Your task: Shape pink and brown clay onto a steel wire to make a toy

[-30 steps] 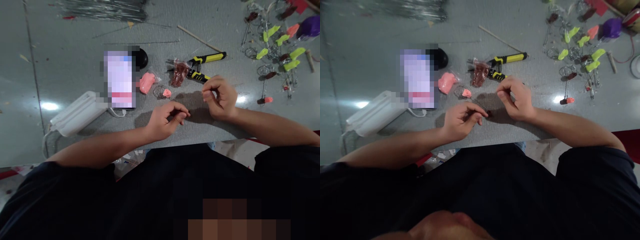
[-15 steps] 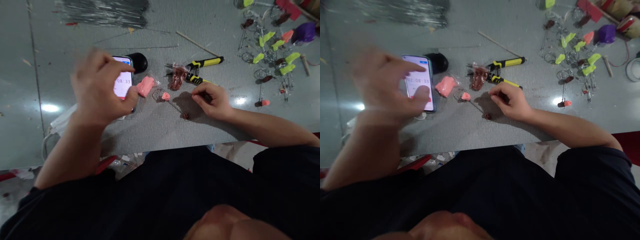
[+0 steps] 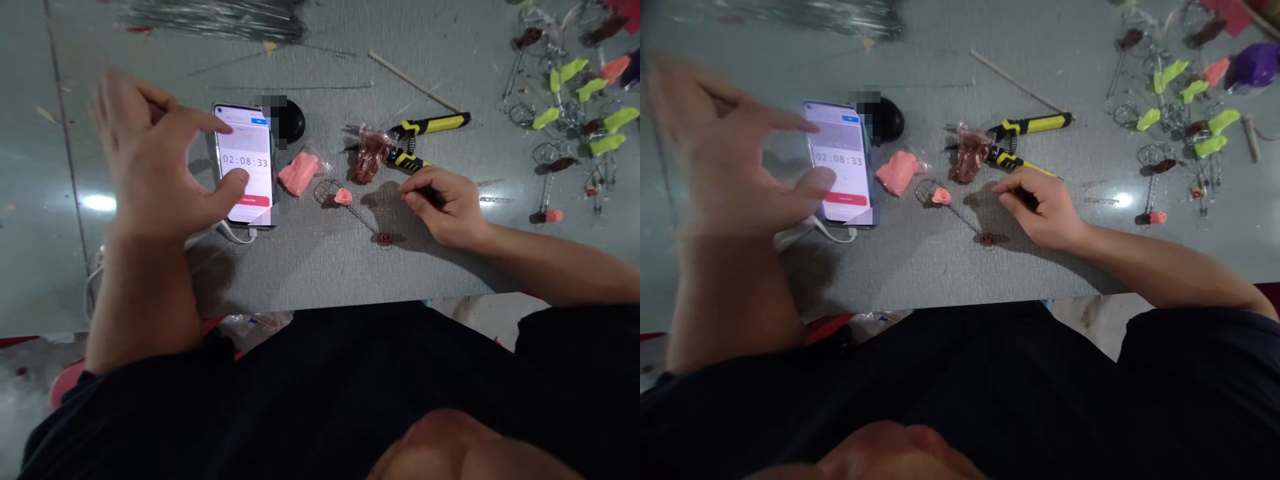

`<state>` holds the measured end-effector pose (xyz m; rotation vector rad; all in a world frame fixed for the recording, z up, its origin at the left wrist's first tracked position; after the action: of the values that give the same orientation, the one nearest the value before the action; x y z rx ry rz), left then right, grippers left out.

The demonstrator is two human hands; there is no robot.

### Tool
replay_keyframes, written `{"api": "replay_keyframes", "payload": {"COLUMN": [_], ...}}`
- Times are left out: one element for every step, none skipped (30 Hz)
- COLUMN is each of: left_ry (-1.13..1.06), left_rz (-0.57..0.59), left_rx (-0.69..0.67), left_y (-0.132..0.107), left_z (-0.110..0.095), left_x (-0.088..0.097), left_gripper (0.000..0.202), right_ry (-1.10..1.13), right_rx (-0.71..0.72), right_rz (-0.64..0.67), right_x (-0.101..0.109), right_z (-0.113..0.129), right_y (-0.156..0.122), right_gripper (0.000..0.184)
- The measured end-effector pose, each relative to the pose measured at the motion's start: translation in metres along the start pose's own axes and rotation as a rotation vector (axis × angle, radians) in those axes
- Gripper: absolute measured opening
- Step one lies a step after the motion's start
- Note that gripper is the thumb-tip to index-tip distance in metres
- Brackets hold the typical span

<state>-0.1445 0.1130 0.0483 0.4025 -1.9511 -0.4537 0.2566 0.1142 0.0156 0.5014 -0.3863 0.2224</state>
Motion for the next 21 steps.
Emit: {"api": "replay_keyframes", "payload": {"left_ry": [0.014,0.027,0.035,0.037,0.033,0.027,0.022,0.020,0.020,0.021,0.019,0.015,0.010,0.007,0.007,0.008,0.011,0.016,0.021,0.025,0.029], "left_rz": [0.014,0.033,0.053,0.071,0.089,0.109,0.124,0.133,0.145,0.159,0.166,0.166,0.157,0.141,0.119,0.099,0.084,0.078,0.073,0.073,0.072], "left_rx": [-0.006,-0.012,-0.014,-0.012,-0.010,-0.008,-0.005,-0.004,-0.005,-0.005,0.000,0.012,0.029,0.047,0.064,0.075,0.078,0.072,0.057,0.037,0.015], "left_y": [-0.0006,-0.0012,-0.0016,-0.0019,-0.0021,-0.0023,-0.0025,-0.0027,-0.0030,-0.0033,-0.0034,-0.0033,-0.0029,-0.0024,-0.0018,-0.0013,-0.0010,-0.0009,-0.0010,-0.0012,-0.0016], "left_z": [-0.0014,-0.0026,-0.0034,-0.0038,-0.0039,-0.0038,-0.0037,-0.0036,-0.0039,-0.0044,-0.0052,-0.0061,-0.0070,-0.0079,-0.0086,-0.0092,-0.0096,-0.0098,-0.0098,-0.0098,-0.0097], "left_x": [-0.0001,-0.0005,-0.0011,-0.0017,-0.0025,-0.0036,-0.0047,-0.0057,-0.0069,-0.0083,-0.0091,-0.0093,-0.0088,-0.0076,-0.0058,-0.0039,-0.0023,-0.0012,-0.0004,-0.0002,-0.0003], "left_gripper": [0.065,0.065,0.064,0.064,0.064,0.064,0.064,0.064,0.065,0.065,0.065,0.065,0.065,0.064,0.065,0.066,0.067,0.070,0.073,0.076,0.079], "right_ry": [-0.001,-0.003,-0.005,-0.008,-0.013,-0.021,-0.031,-0.040,-0.048,-0.055,-0.061,-0.067,-0.071,-0.073,-0.072,-0.070,-0.067,-0.067,-0.070,-0.074,-0.079], "right_rx": [0.010,0.021,0.032,0.038,0.041,0.041,0.039,0.038,0.042,0.048,0.055,0.060,0.063,0.066,0.072,0.076,0.082,0.088,0.091,0.091,0.089], "right_rz": [0.003,0.006,0.010,0.015,0.022,0.030,0.040,0.052,0.065,0.077,0.086,0.092,0.094,0.094,0.093,0.094,0.094,0.094,0.091,0.087,0.082], "right_x": [0.0001,0.0003,0.0004,0.0005,0.0006,0.0008,0.0008,0.0007,0.0006,0.0004,0.0003,0.0002,0.0002,0.0002,0.0002,0.0000,-0.0002,-0.0004,-0.0006,-0.0008,-0.0008], "right_z": [0.0002,0.0005,0.0011,0.0016,0.0020,0.0023,0.0025,0.0029,0.0034,0.0039,0.0045,0.0048,0.0049,0.0050,0.0052,0.0052,0.0053,0.0053,0.0052,0.0049,0.0046], "right_y": [0.0003,0.0007,0.0011,0.0014,0.0018,0.0021,0.0023,0.0025,0.0025,0.0026,0.0027,0.0027,0.0029,0.0030,0.0031,0.0031,0.0031,0.0030,0.0029,0.0029,0.0028], "right_gripper": [0.011,0.011,0.011,0.011,0.011,0.012,0.012,0.013,0.013,0.014,0.014,0.014,0.015,0.015,0.015,0.016,0.016,0.016,0.017,0.017,0.017]}}
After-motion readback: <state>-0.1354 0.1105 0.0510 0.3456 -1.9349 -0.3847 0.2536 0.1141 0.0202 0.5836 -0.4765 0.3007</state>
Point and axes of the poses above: each hand's wrist, its own y-axis towards the middle knuckle, its own x-axis out of the back of the hand, z = x × y, the point moved 5 cm from there along y, towards the middle knuckle, and after that the axes turned 11 degrees about -z, right-handed, at the moved point
